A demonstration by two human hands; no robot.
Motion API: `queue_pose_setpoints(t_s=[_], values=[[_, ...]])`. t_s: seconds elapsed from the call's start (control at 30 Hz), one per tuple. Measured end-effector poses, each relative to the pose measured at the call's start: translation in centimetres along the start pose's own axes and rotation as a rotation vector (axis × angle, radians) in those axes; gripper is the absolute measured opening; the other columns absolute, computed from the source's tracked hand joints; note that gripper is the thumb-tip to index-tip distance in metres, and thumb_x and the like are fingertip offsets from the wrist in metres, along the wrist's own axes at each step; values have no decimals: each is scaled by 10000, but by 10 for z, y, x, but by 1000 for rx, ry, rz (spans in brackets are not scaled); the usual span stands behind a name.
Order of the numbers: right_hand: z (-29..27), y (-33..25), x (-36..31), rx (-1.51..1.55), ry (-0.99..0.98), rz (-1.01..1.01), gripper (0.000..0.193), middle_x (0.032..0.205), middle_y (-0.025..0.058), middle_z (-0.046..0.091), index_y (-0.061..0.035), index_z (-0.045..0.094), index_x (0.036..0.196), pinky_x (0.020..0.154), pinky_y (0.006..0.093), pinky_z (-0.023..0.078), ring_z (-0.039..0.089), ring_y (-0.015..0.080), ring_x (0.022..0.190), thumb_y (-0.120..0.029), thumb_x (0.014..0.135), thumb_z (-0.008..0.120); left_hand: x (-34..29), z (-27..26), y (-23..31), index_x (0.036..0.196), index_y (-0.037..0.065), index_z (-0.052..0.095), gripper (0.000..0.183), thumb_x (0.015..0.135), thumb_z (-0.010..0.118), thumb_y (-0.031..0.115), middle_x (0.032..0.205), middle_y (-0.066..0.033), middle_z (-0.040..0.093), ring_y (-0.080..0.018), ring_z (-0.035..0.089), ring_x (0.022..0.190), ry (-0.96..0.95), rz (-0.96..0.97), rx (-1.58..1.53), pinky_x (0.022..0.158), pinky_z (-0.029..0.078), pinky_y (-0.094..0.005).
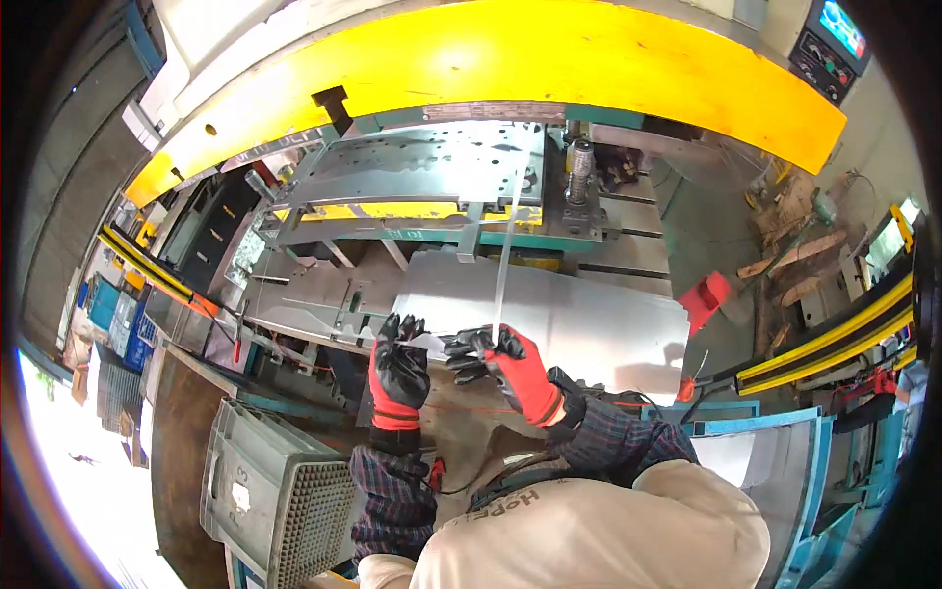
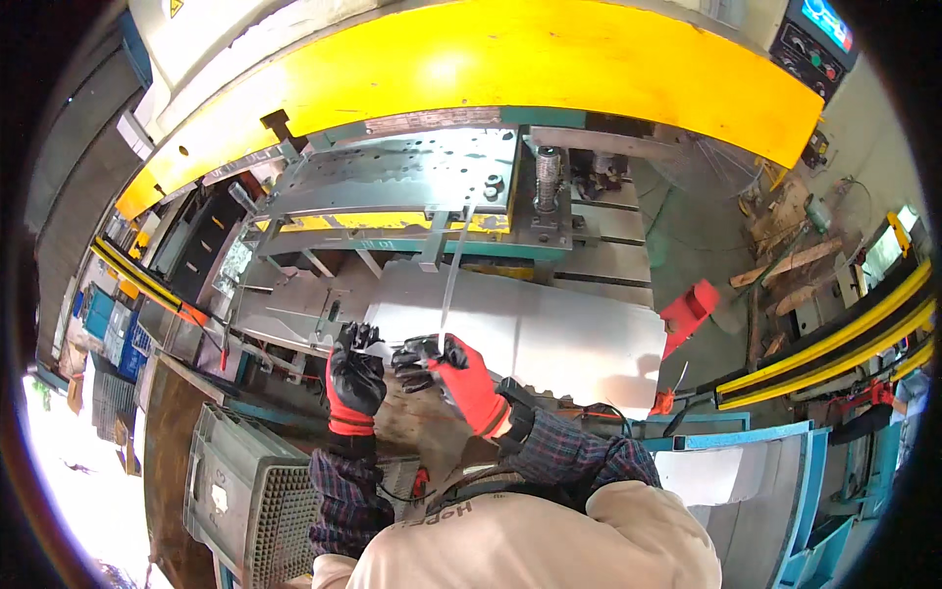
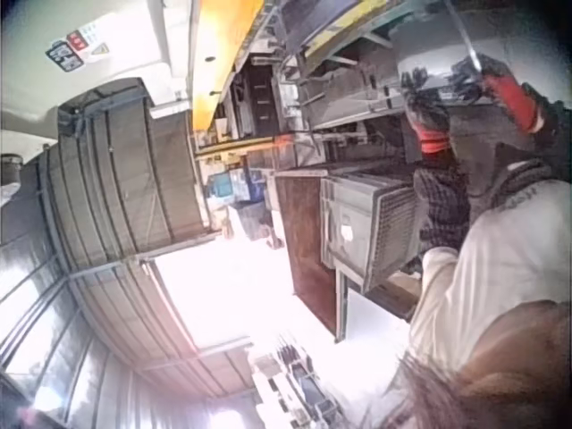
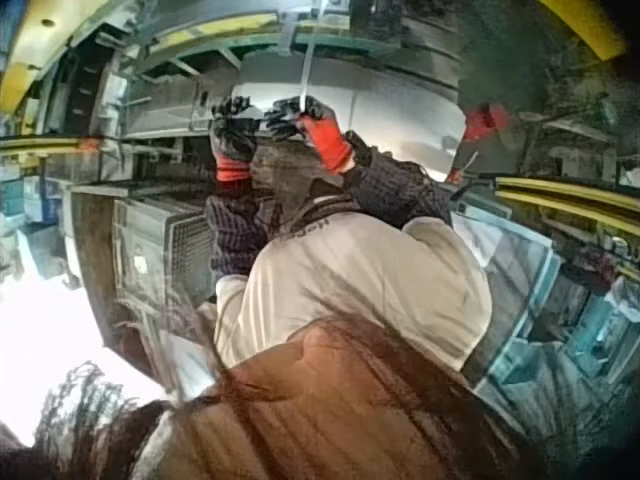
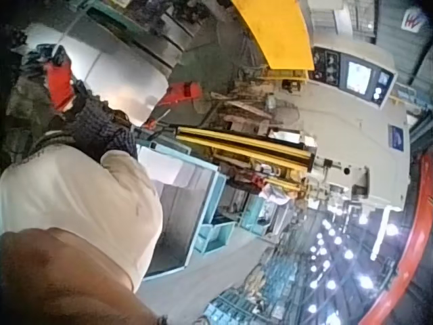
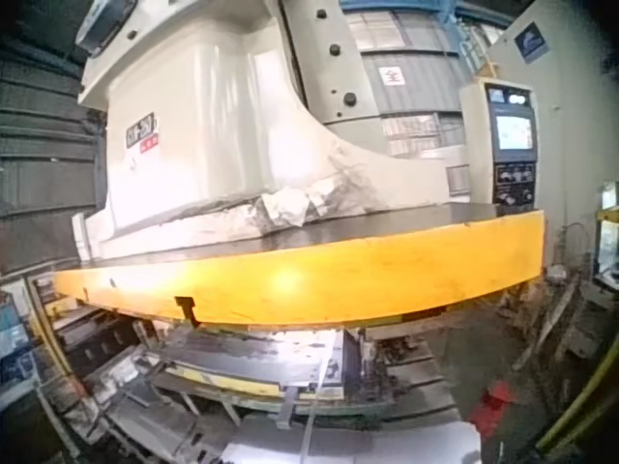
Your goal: Using a large industrial press to stamp metal sheets and stacking the finished parts into a bin.
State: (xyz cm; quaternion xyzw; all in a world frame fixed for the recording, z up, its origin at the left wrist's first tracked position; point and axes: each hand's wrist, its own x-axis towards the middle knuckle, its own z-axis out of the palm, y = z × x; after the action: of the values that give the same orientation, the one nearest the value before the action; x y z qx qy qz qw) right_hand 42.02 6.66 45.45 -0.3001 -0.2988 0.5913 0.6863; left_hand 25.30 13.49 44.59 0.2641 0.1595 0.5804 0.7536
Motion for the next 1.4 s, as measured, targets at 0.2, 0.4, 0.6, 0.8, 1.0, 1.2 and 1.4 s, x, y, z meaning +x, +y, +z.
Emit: queue_pose_setpoints(t_s=[0.2,0.4,0.6,0.8,1.0,1.2,1.4], values=[[19,-47,-31,15,-179,163,325,946,93,535,24,435,1079,721,284,447,528,159,836,-109,786,485,-39,40,34,1018,-32,470,275,773,397,69,1002,-125,484,-182,525,831,246,313,736,732,439,-265],[4,-63,-15,311,-312,101,595,1100,142,454,-24,314,1187,870,375,358,450,252,1010,-434,777,447,-74,94,109,1004,-35,479,331,718,438,125,988,-118,495,-194,495,869,276,442,947,752,387,-274],[-7,-73,51,502,-196,266,398,1002,160,524,0,452,1063,845,370,393,507,245,938,-316,823,420,-117,151,186,947,-16,453,239,743,416,103,724,-46,471,-96,432,541,201,501,926,459,388,-228],[0,-55,52,494,-306,360,353,973,160,524,20,423,1073,803,336,424,532,242,858,-203,799,439,-178,150,230,867,-35,436,306,780,448,258,503,17,333,-79,365,390,316,584,1169,336,380,-223],[37,-23,-25,206,-274,597,330,883,97,533,16,436,1045,720,315,433,521,194,798,-164,769,455,-278,106,253,825,-28,468,180,738,467,130,524,1,407,-84,385,382,719,767,1137,336,333,-198],[12,45,-45,342,-468,1142,345,1007,152,528,-10,438,1084,715,347,458,520,227,907,-194,792,443,-352,-11,255,939,-35,434,276,781,460,189,676,-20,459,-90,459,550,326,565,252,437,381,-191],[29,68,-50,-6,-708,1079,344,1023,159,519,-11,437,1086,700,340,461,521,229,902,-198,797,434,-388,-33,175,1090,-32,414,460,831,392,349,913,-129,542,-194,547,757,678,1057,-145,605,472,-262]])
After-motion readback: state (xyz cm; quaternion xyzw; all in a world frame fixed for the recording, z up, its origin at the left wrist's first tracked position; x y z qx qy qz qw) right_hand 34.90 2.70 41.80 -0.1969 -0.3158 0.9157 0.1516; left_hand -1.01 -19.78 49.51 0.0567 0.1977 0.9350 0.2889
